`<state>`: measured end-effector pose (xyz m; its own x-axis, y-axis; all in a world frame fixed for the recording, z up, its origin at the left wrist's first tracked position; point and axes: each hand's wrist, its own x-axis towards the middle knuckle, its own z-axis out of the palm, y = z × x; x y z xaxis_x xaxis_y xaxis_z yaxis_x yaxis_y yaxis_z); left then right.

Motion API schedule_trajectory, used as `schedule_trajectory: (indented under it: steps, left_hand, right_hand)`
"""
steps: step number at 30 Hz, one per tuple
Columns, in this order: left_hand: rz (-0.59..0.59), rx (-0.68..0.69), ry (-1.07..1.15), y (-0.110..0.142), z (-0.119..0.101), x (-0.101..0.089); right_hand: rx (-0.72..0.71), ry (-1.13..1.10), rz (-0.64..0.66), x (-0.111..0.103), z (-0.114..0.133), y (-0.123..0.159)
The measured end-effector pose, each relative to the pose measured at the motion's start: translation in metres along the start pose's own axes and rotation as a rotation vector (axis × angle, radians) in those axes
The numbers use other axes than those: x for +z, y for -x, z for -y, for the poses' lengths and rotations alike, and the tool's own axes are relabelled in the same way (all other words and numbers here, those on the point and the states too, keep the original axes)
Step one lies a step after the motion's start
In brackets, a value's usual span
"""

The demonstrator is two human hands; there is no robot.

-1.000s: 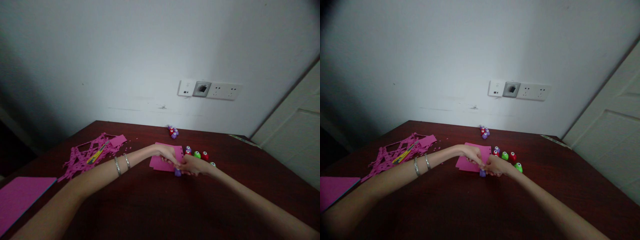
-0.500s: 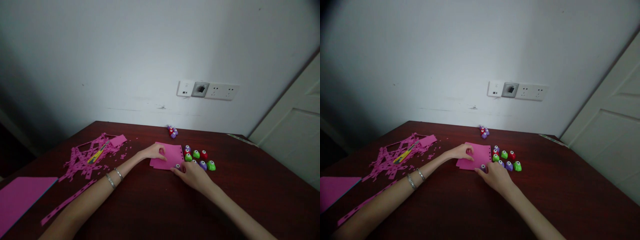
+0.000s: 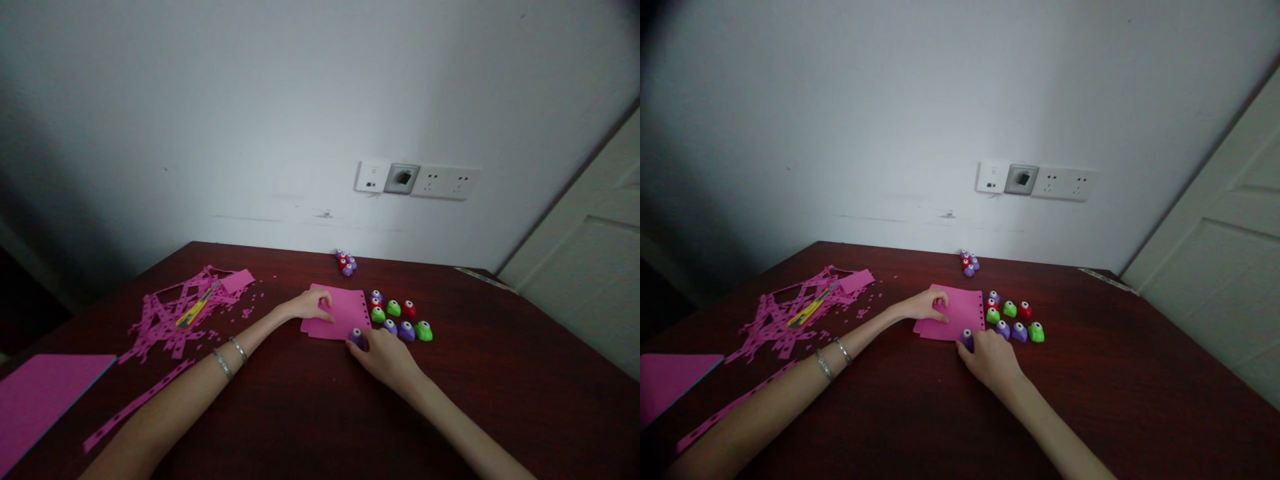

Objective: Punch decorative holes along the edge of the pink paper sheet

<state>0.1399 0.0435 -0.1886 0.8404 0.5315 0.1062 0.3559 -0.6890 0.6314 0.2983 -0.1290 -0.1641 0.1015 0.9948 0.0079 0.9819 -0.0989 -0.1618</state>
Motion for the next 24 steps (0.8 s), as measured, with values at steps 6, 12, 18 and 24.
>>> schedule_trajectory:
  steps: [6, 12, 18, 24]
  left_hand:
    - [-0.003, 0.014, -0.003, 0.000, 0.000, 0.000]
    - [0.010, -0.023, -0.010, 0.002, -0.003, -0.001]
    - [0.006, -0.021, -0.032, 0.001, -0.002, -0.001]
    - [0.008, -0.040, -0.040, 0.002, -0.006, -0.002]
  right_hand:
    - [0.007, -0.014, 0.016, -0.001, -0.001, 0.003]
    - [0.005, -0.004, 0.012, -0.004, 0.000, 0.008]
    - [-0.021, -0.028, 0.015, -0.011, -0.003, 0.022]
    - [0.087, -0.041, -0.031, -0.015, -0.035, 0.030]
